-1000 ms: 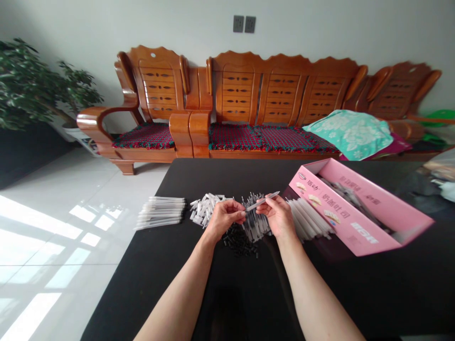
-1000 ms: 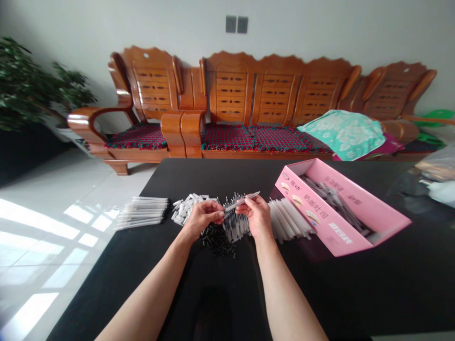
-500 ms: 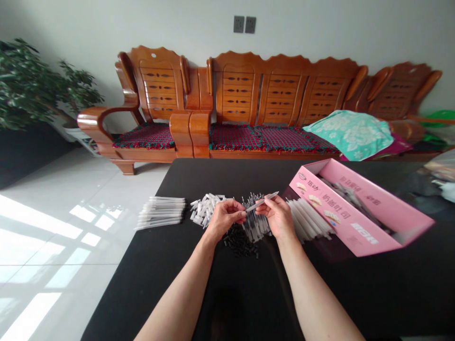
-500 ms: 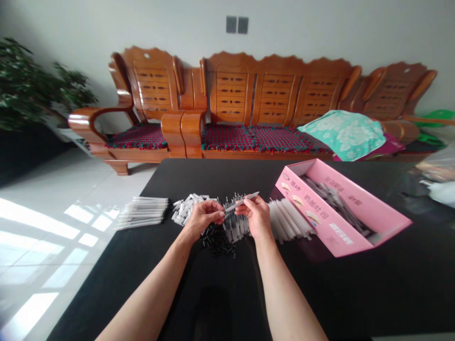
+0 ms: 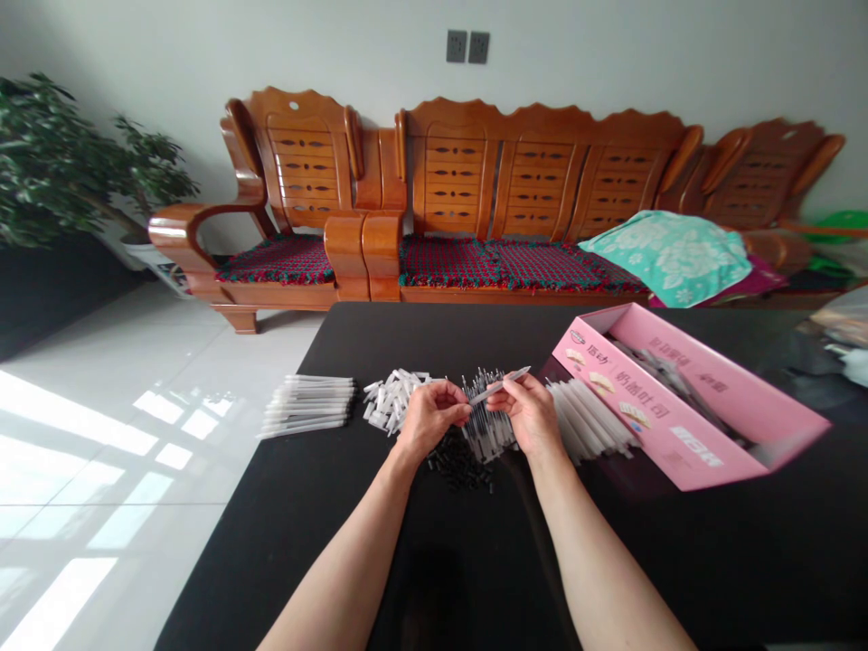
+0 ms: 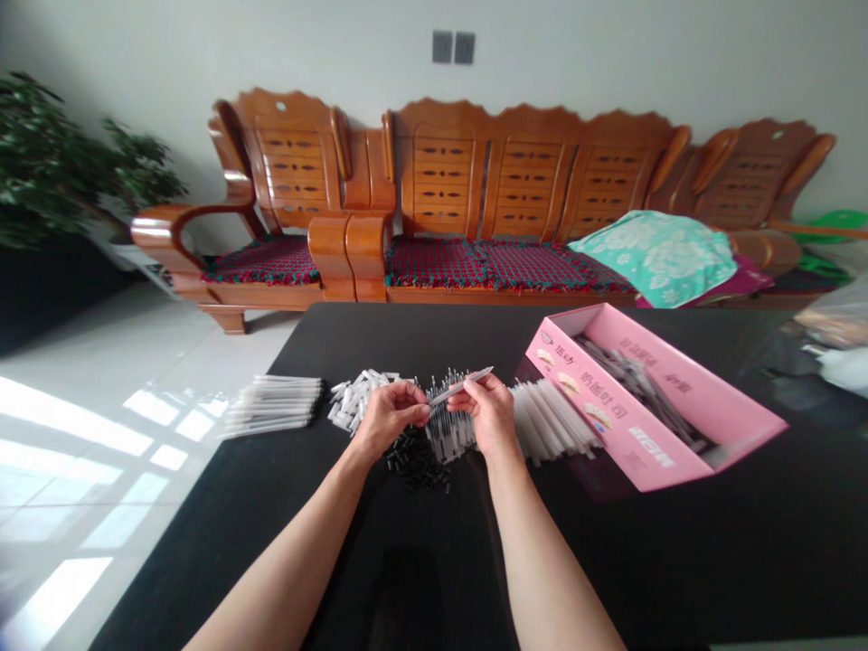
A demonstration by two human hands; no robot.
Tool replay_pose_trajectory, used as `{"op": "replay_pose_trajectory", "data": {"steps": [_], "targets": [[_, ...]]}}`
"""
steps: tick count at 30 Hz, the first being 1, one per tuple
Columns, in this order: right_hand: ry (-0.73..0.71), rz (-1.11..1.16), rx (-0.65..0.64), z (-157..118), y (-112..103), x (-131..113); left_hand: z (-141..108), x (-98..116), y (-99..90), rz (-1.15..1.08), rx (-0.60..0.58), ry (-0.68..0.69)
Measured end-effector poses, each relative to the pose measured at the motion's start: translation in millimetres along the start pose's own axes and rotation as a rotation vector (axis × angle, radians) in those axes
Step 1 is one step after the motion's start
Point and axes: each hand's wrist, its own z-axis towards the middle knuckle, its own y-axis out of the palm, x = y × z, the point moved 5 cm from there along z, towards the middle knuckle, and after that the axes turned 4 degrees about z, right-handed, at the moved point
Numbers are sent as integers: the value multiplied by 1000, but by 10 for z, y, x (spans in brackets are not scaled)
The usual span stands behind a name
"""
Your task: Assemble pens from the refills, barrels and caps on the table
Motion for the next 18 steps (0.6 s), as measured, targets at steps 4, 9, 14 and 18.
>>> {"op": "replay_pose_trajectory", "data": {"steps": [4, 9, 14, 18], "targets": [[-3, -6, 22, -2, -8, 6, -26, 48, -1, 182, 58, 85], [-8, -5, 66, -1, -16, 4, -85, 199, 14, 466, 127, 219], [-16, 23, 70, 12, -28, -11, -74, 166, -12, 422, 89, 111], [-22, 27, 62, 14, -28, -15, -56, 83, -48, 470, 15, -14]]}}
